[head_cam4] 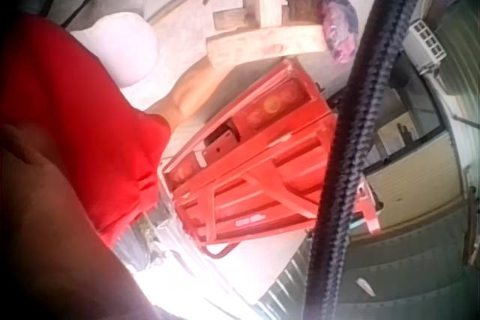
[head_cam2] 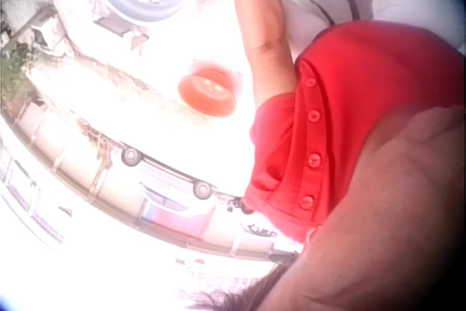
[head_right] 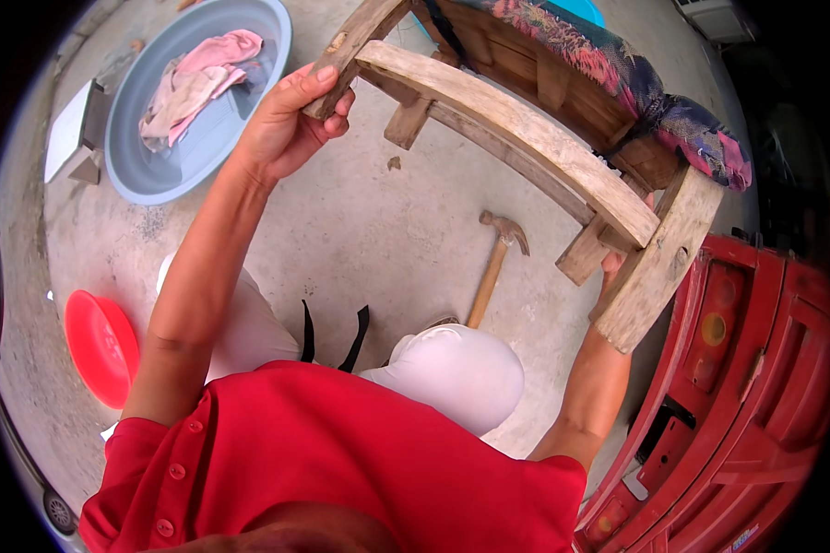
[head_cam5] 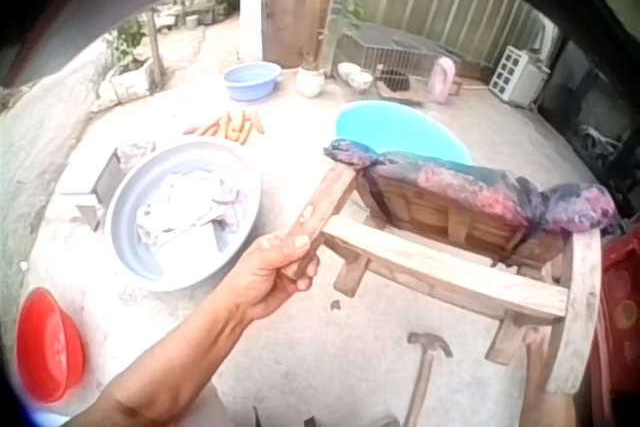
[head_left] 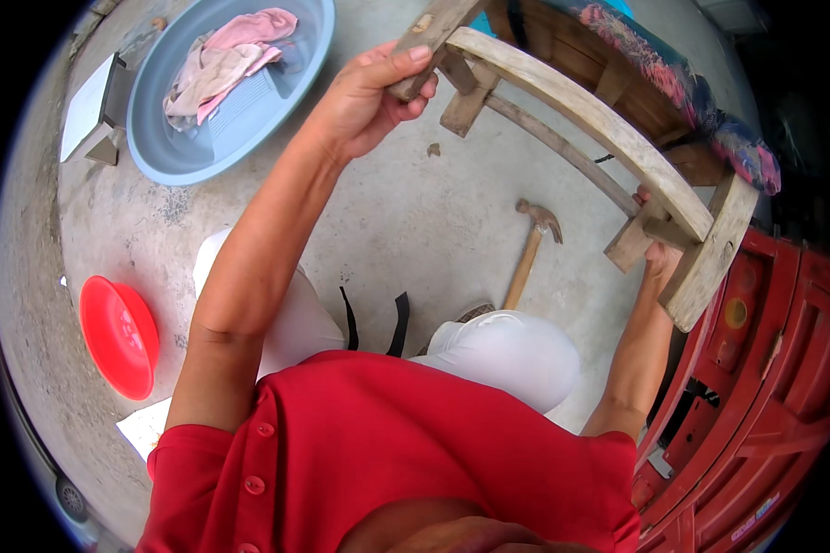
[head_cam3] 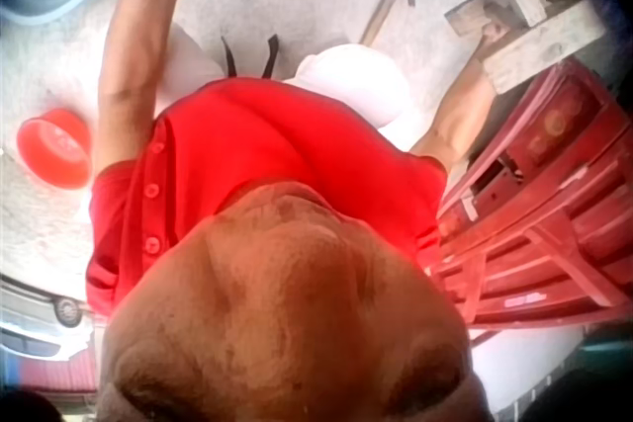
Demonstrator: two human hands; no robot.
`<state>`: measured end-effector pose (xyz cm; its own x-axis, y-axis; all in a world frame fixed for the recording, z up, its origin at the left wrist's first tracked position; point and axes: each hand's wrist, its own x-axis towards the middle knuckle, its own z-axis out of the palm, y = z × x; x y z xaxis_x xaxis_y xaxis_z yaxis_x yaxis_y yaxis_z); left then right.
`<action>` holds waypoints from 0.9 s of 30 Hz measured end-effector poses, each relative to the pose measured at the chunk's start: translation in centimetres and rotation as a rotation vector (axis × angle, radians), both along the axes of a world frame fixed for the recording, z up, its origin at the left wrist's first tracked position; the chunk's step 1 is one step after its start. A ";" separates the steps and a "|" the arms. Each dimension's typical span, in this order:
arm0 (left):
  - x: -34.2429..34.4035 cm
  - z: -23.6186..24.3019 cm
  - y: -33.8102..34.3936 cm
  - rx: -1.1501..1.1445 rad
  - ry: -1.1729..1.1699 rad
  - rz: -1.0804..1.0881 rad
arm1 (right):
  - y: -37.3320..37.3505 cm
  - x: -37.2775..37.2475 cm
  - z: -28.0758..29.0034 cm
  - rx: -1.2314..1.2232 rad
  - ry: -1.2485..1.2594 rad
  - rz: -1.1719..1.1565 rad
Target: The person hammers nails into a small wooden stool frame using a hammer. They repeatedly strike the nails to secure the joints, inspect the structure by turning it over, and finally place the stool on the ground.
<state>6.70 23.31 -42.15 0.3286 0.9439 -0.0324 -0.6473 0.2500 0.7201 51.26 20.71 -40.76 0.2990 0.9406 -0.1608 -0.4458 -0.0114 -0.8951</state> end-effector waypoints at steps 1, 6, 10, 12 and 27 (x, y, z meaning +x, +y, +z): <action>0.0 0.0 0.0 0.000 0.007 0.003 | 0.1 0.1 0.0 -0.003 0.005 0.011; 0.2 1.0 -0.3 0.040 0.067 0.040 | 0.1 -0.4 0.4 0.021 0.068 0.236; -0.1 2.1 -0.6 0.131 0.163 0.039 | -0.1 -2.9 1.6 0.006 0.044 0.341; -0.4 2.6 -0.6 0.166 0.204 0.032 | -0.2 -3.4 2.0 -0.023 0.029 0.342; -1.0 -4.4 2.1 0.298 0.496 0.590 | -0.3 -4.6 7.4 -0.349 0.208 0.346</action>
